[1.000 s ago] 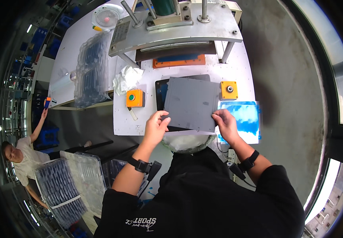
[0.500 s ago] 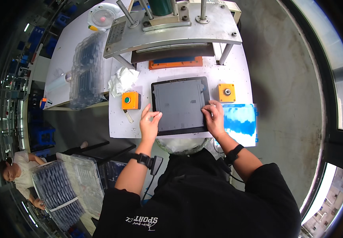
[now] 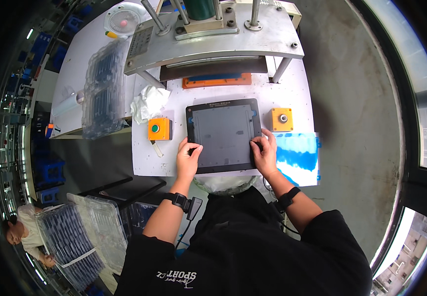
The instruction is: The person is peeling protective film off plastic panels and loading them into a molding or press machine tray.
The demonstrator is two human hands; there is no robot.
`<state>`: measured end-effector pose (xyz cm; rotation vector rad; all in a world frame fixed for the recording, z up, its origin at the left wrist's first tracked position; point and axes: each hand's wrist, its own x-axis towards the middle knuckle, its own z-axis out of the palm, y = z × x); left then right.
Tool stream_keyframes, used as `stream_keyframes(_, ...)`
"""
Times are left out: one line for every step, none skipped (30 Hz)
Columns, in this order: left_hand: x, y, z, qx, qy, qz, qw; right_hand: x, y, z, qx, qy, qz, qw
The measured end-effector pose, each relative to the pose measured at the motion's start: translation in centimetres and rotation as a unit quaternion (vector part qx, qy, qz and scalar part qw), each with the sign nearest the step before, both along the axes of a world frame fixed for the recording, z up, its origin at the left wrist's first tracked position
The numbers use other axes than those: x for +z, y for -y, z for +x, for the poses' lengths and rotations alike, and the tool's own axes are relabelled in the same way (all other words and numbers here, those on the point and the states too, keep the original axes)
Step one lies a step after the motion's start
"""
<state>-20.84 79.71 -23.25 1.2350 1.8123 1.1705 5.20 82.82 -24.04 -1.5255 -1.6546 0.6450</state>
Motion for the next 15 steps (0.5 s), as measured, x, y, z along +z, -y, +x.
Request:
stream_keyframes(0.1,0.0,-0.1,-0.009,0.006,-0.014,1.0,0.4,-0.1,-0.1,0.007,0.013,-0.006,1.0)
stream_keyframes(0.1,0.1,-0.3,-0.017,0.012,-0.028,0.999,0.8,-0.1,-0.2,0.014,0.026,-0.011,0.999)
stream_keyframes(0.2,0.1,-0.4,-0.017,0.012,-0.028,0.999,1.2,-0.3,-0.4,0.015,0.026,-0.011,0.999)
stream_keyframes(0.2,0.2,-0.7,-0.02,-0.006,-0.039,0.999,3.0,-0.7,-1.4,0.035,0.102,0.04,0.993)
stream_keyframes(0.2,0.1,-0.6,-0.026,-0.022,-0.05,0.998,4.0,-1.2,-2.1,0.052,0.18,0.092,0.978)
stream_keyframes(0.1,0.0,-0.6,-0.027,-0.022,-0.051,0.998,3.9,-1.9,-2.9,0.137,0.173,0.099,0.97)
stream_keyframes(-0.1,0.0,-0.8,-0.037,-0.014,-0.045,0.998,4.8,-2.1,-4.6,0.202,0.224,0.062,0.952)
stream_keyframes(-0.4,-0.1,-0.9,-0.049,-0.007,-0.037,0.998,5.0,-2.6,-6.2,0.23,0.238,0.07,0.941)
stream_keyframes(-0.7,0.0,-0.9,-0.049,-0.007,-0.037,0.998,5.0,-3.0,-7.7,0.246,0.258,0.068,0.932)
stream_keyframes(-1.0,0.1,-0.8,-0.046,-0.018,-0.018,0.999,4.4,-3.4,-8.9,0.25,0.278,0.063,0.925)
stream_keyframes(-1.4,0.1,-0.8,-0.043,-0.029,0.001,0.999,3.8,-3.8,-9.7,0.254,0.299,0.058,0.918)
stream_keyframes(-1.7,0.2,-0.9,-0.042,-0.051,0.011,0.998,3.4,-4.0,-9.8,0.254,0.298,0.059,0.918)
stream_keyframes(-1.5,0.3,-0.9,-0.038,-0.052,0.009,0.998,3.3,-3.8,-9.9,0.25,0.318,0.041,0.914)
stream_keyframes(-1.3,0.2,-0.8,-0.05,-0.034,0.018,0.998,3.3,-3.8,-10.0,0.245,0.338,0.023,0.908)
stream_keyframes(-1.0,0.1,-0.9,-0.062,-0.017,0.028,0.998,3.3,-4.3,-10.1,0.248,0.337,0.025,0.908)
